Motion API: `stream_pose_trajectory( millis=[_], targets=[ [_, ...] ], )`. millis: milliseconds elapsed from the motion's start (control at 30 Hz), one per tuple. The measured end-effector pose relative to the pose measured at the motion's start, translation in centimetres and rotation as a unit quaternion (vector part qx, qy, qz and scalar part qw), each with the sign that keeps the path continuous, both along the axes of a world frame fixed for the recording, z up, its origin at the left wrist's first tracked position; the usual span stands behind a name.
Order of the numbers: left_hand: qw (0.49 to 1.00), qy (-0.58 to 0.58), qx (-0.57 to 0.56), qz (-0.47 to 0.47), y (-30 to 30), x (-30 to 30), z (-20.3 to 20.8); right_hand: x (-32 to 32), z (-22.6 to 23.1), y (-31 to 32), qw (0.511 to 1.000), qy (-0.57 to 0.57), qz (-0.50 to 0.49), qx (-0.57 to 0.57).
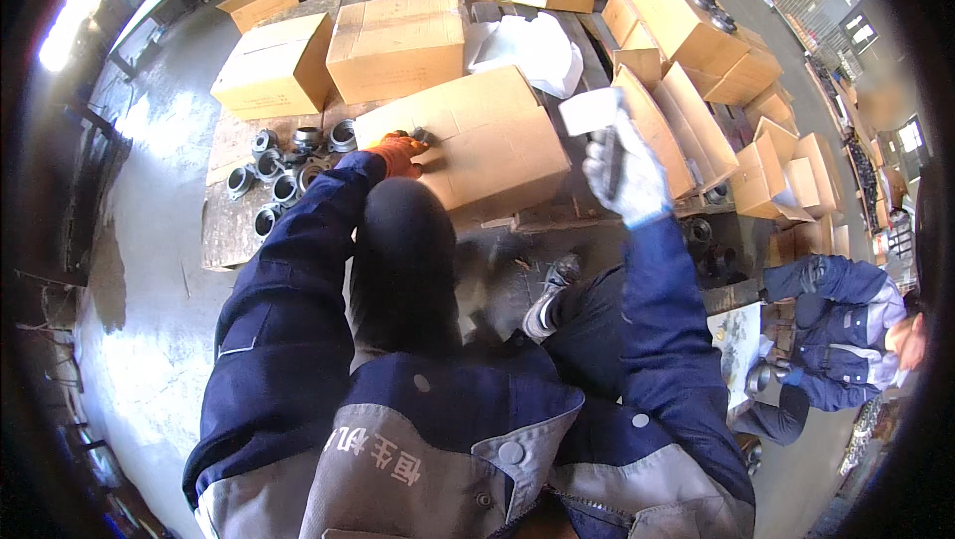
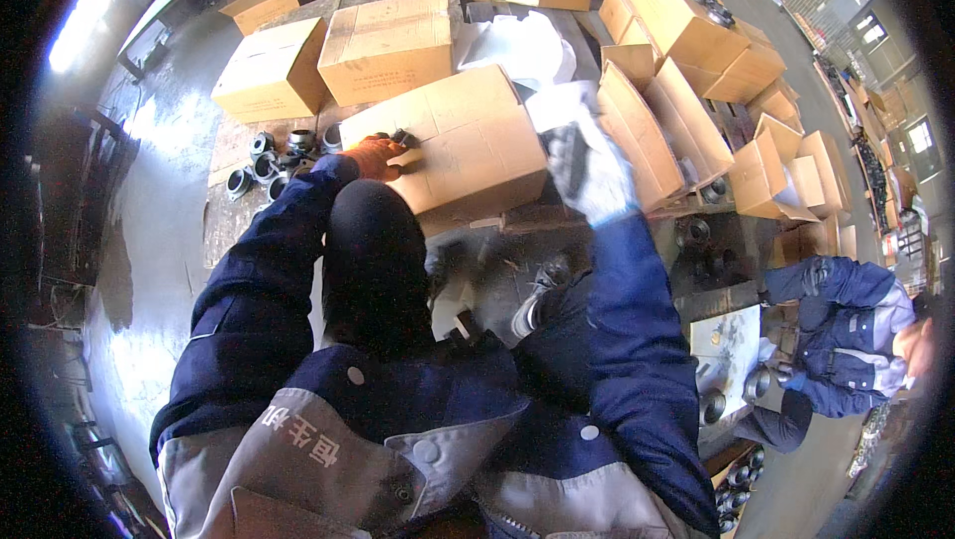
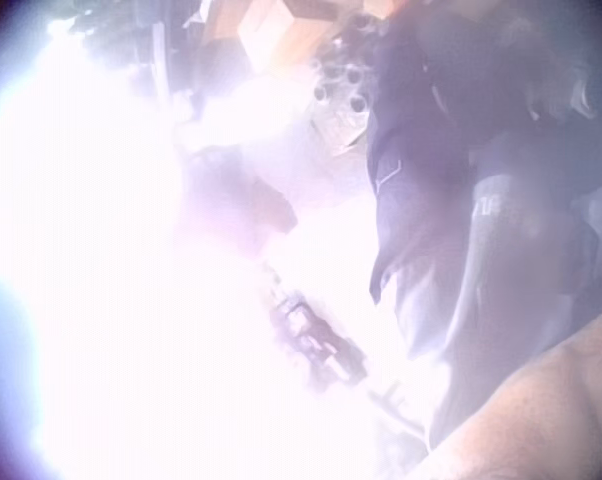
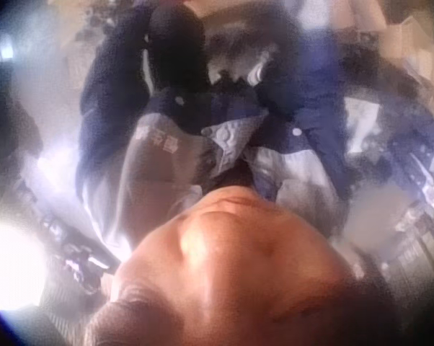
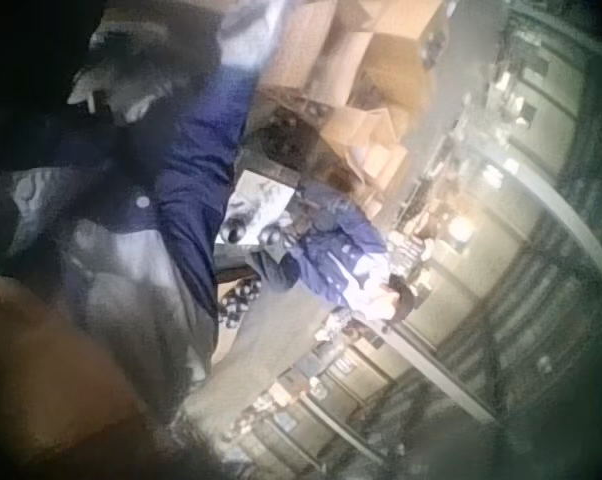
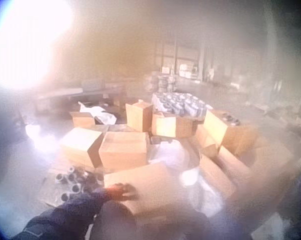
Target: The person cleans a metal part with a cloth, places it into a cardboard box with other parts, covers them with a plastic sheet, and seals the box with packing tape.
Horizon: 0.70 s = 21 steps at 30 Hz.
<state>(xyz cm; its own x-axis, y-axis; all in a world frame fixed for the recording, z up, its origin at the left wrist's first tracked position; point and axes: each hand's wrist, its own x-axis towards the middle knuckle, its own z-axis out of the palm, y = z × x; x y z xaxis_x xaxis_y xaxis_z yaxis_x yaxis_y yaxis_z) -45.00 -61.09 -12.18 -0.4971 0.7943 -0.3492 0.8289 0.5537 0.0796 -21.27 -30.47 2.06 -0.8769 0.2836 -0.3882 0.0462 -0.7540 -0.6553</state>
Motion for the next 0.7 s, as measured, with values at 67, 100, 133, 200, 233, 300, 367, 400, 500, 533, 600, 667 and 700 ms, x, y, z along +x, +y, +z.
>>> stream_pose_trajectory(
  millis=[67, 100, 133, 200, 233, 300, 367, 400, 500, 533, 600, 667, 700],
  targets=[
    [0.999, -0.046, -0.023, 0.002, -0.3, -0.7, 1.5, -4.0, -3.3, -1.6, 0.994, 0.012, 0.001, -0.112],
    [0.998, -0.033, -0.040, -0.038, -0.1, -0.9, 2.2, -5.4, -4.7, -2.4, 0.993, 0.025, 0.061, -0.100],
    [0.997, -0.036, -0.064, -0.041, 0.2, -1.4, 2.9, -6.5, -6.1, -3.1, 0.994, -0.013, 0.079, -0.075],
    [0.989, -0.055, -0.127, -0.053, 0.9, -1.9, 3.9, -8.0, -8.2, -4.6, 0.987, -0.056, 0.122, 0.093],
    [0.989, -0.076, -0.115, -0.057, 1.0, -2.3, 4.4, -9.1, -8.9, -5.5, 0.989, -0.052, 0.118, 0.066],
    [0.988, -0.080, -0.110, -0.066, 1.5, -2.8, 5.0, -10.5, -9.4, -6.5, 0.984, -0.051, 0.144, 0.090],
    [0.985, -0.079, -0.137, -0.074, 1.9, -3.0, 5.3, -11.9, -9.6, -7.8, 0.982, -0.058, 0.165, 0.077],
    [0.987, -0.089, -0.114, -0.066, 2.2, -3.0, 5.4, -12.6, -9.7, -8.5, 0.981, -0.067, 0.159, 0.087],
    [0.992, -0.109, -0.069, -0.007, 2.3, -2.9, 5.7, -14.5, -10.3, -10.3, 0.984, -0.074, 0.131, 0.091],
    [0.991, -0.101, -0.076, -0.035, 2.3, -3.1, 5.8, -14.9, -10.6, -10.7, 0.988, -0.074, 0.121, 0.065],
    [0.990, -0.133, 0.044, -0.022, 1.5, -3.6, 5.8, -15.3, -11.0, -11.4, 0.987, -0.070, 0.131, 0.064],
    [0.956, -0.202, 0.188, 0.103, 1.2, -4.4, 5.4, -15.6, -11.1, -11.8, 0.985, -0.072, 0.127, 0.094],
    [0.949, -0.187, 0.224, 0.115, 1.5, -4.9, 4.9, -15.6, -10.9, -11.9, 0.984, -0.082, 0.125, 0.098]
  ],
)
